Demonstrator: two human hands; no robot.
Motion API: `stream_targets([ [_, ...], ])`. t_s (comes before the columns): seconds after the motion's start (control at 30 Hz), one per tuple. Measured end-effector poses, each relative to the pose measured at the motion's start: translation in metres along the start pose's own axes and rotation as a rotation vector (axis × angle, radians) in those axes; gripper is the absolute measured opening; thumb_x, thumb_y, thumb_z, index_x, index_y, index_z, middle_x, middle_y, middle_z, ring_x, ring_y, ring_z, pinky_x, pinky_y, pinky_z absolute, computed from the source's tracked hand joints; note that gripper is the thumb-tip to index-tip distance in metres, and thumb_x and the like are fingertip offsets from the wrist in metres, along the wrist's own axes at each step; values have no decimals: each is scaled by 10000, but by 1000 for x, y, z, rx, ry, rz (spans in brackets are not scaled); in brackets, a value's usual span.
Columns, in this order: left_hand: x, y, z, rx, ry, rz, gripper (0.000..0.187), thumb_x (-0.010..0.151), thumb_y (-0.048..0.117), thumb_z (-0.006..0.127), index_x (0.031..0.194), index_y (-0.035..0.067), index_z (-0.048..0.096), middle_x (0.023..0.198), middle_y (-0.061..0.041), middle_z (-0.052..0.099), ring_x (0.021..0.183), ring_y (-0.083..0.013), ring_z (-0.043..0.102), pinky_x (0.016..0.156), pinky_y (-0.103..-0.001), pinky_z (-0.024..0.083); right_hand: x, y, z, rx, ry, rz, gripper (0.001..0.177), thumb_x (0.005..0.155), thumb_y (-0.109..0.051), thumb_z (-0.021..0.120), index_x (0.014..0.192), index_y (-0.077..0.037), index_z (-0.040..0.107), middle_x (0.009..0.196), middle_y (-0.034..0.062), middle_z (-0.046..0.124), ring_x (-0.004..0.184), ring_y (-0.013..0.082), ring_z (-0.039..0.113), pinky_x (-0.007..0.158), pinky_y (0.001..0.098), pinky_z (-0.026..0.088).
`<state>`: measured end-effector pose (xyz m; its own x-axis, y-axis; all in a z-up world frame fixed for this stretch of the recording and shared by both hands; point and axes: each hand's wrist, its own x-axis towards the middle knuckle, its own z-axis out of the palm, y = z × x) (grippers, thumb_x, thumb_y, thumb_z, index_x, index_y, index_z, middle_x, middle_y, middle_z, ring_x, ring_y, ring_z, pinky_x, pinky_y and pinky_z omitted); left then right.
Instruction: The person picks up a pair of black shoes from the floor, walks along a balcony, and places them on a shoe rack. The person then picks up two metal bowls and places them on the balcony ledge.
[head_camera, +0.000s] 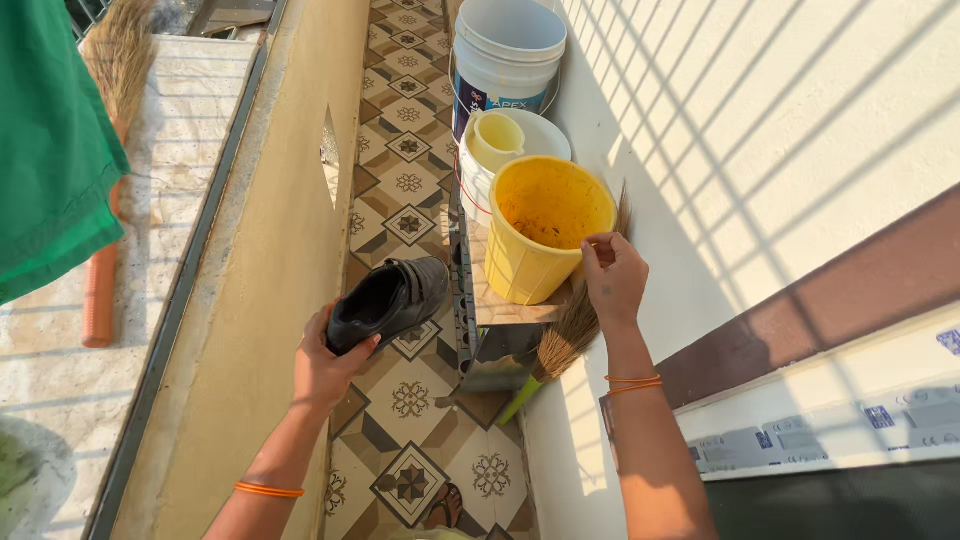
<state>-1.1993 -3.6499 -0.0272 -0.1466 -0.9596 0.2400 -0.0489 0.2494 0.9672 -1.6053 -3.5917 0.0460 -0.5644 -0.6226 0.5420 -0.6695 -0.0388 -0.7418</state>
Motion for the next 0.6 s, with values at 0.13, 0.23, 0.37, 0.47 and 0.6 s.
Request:
stream_targets([
  [0.13, 62, -10, 21, -121, 17, -2, 642, 788, 16, 813, 1377, 7, 559, 1252, -69, 634, 1147, -151, 630, 976, -283, 517, 78, 70, 48, -257, -208, -112, 259, 864, -48, 699, 1123, -47, 713, 964, 97, 770, 776, 232, 726, 742, 366, 567],
  [0.23, 98, -23, 27, -71, 16, -59, 644, 791, 9, 818, 1382, 8, 562, 1258, -70, 632, 1158, -158, 620, 981, -286, 504, 120, 113, 78, -505, -388, -168, 525, 731, -67, 766, 1242, -35, 649, 1089, 128, 756, 899, 347, 692, 765, 466, 545],
  [0.37, 156, -55, 30, -20, 36, -159, 680, 758, 66, 837, 1379, 35, 561, 1278, -65, 609, 1171, -169, 625, 975, -308, 533, 151, 144, 104, -759, -653, 385, 297, 1005, -332, 689, 1222, -139, 753, 1037, 107, 848, 977, 242, 787, 923, 376, 593],
  [0.47, 210, -87, 29, 85, 60, -198, 675, 736, 83, 866, 1352, 35, 596, 1286, -87, 571, 1168, -199, 617, 973, -336, 529, 172, 138, 122, -712, -653, 235, 612, 705, -217, 882, 1247, -113, 618, 1202, 99, 713, 995, 282, 698, 859, 417, 558],
  [0.6, 285, -127, 34, 29, 41, -163, 677, 712, 86, 870, 1333, 45, 604, 1260, -91, 601, 1159, -221, 635, 992, -347, 524, 198, 96, 150, -887, -477, 10, 594, 609, -231, 914, 1151, -102, 711, 1061, 129, 745, 952, 323, 687, 791, 453, 548],
])
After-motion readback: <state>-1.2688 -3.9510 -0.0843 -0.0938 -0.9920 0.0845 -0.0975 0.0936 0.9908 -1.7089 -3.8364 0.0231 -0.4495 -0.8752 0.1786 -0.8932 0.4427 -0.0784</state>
